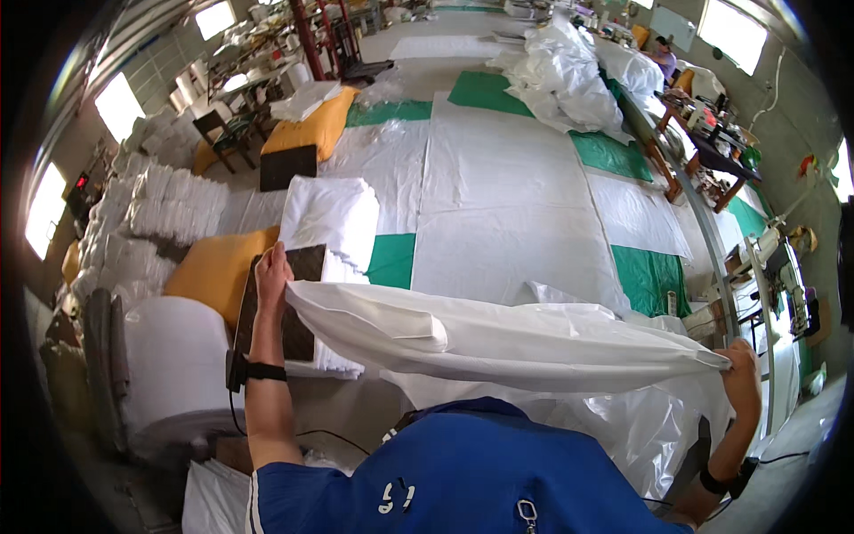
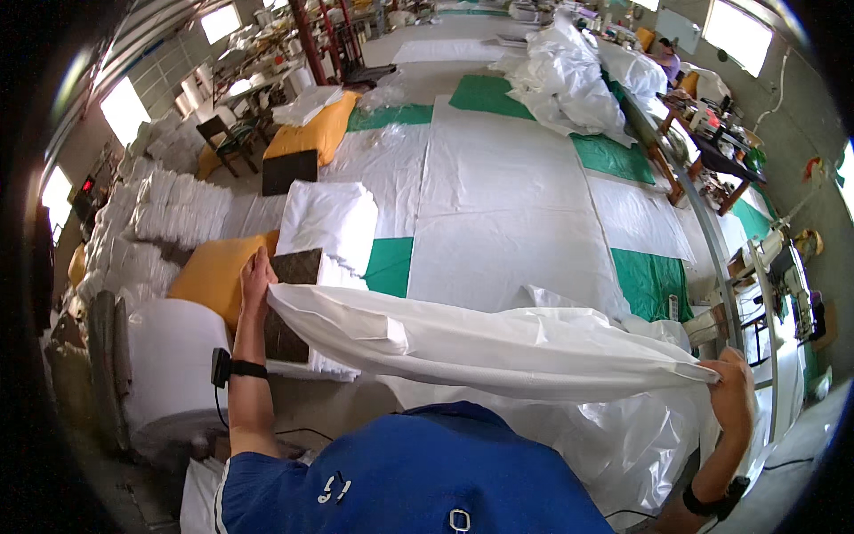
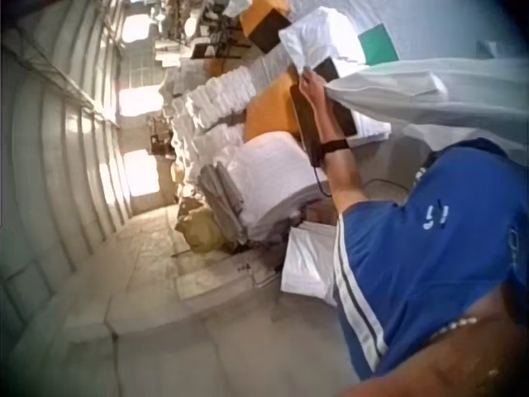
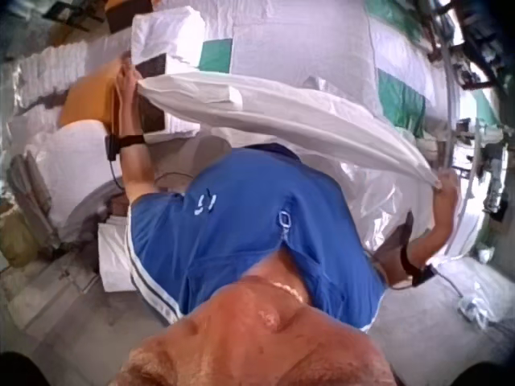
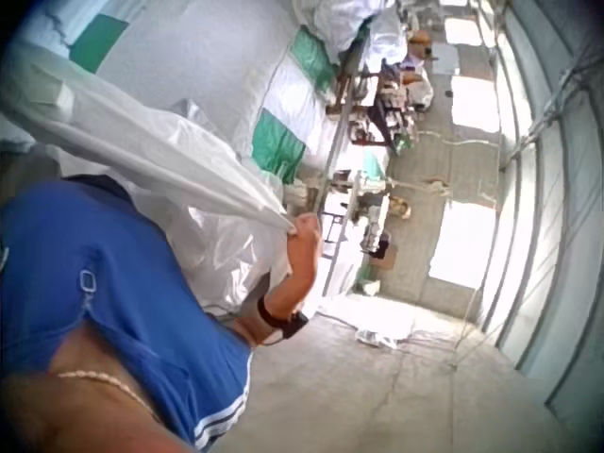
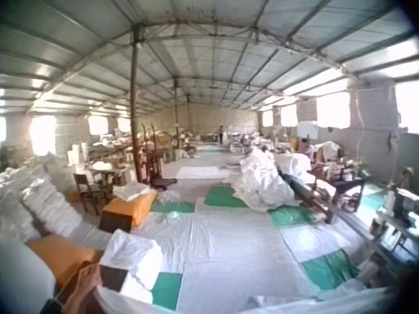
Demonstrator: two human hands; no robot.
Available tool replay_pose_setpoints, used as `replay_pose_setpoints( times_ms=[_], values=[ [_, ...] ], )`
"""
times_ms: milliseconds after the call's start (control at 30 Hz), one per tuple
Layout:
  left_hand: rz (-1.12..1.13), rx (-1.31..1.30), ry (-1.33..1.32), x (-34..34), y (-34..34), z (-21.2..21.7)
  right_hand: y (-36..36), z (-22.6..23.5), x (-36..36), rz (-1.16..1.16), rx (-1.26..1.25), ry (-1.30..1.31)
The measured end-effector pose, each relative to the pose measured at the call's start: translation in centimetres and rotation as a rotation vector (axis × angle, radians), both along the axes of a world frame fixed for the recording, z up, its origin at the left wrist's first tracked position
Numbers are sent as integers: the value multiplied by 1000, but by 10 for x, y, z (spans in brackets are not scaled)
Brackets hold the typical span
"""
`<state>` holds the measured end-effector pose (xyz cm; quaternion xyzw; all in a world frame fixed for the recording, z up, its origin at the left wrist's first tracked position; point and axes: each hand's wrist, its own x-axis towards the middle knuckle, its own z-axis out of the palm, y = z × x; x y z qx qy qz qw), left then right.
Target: Folding large white plastic sheets or liners for industrial use
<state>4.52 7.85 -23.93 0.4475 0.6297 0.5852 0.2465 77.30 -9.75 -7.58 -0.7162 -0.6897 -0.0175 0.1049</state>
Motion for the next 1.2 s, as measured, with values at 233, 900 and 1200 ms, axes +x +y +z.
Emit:
replay_pose_setpoints(
  times_ms=[233,900,1200],
  values=[
    [-660,-43,715,38,-54,22,-32,82,-49,21,-247,252],
    [-1343,-80,751,275,8,-64,-54,82,-21,-105,-127,121],
    [-810,-305,856,169,3,67,-82,36,19,-202,-344,50]
  ],
)
